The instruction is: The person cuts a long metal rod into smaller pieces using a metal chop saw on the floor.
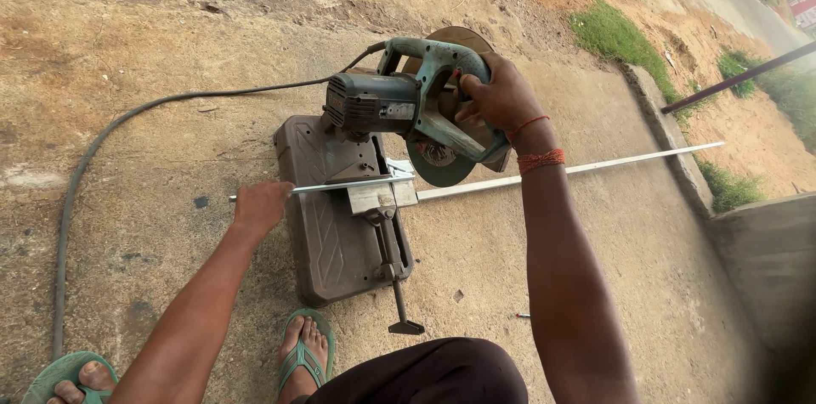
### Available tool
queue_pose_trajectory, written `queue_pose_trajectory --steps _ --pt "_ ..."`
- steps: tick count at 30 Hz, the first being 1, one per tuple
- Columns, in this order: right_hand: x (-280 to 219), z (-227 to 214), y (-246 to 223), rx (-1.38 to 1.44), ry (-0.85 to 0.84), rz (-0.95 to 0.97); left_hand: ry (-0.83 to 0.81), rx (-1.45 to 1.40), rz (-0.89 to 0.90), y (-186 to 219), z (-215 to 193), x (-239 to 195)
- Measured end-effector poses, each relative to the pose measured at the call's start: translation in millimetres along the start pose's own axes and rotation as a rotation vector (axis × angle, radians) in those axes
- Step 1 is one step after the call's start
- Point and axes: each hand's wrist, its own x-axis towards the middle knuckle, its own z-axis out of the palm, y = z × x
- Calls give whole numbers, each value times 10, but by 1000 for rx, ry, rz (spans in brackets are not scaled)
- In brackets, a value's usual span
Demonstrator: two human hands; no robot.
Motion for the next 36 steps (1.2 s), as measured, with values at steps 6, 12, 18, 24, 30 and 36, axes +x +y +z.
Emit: queue_pose_trajectory --steps 6,12,18,24,30,36 --pt "-54 -27 140 148 -28 2 122 25 44 -67 171 29" --pt "-631 364 477 250 62 32 102 -5 3 -18 90 9" --pt "-1266 893 684 120 185 67 131 7 32 -90 289 132" --pt "-1420 1100 1096 214 189 20 207 -63 45 -120 522 251" --pt "-1303 911 712 120 228 99 176 59 7 -15 242 98" --pt "-754 369 392 111 174 -101 217 42 14 -15 256 98"
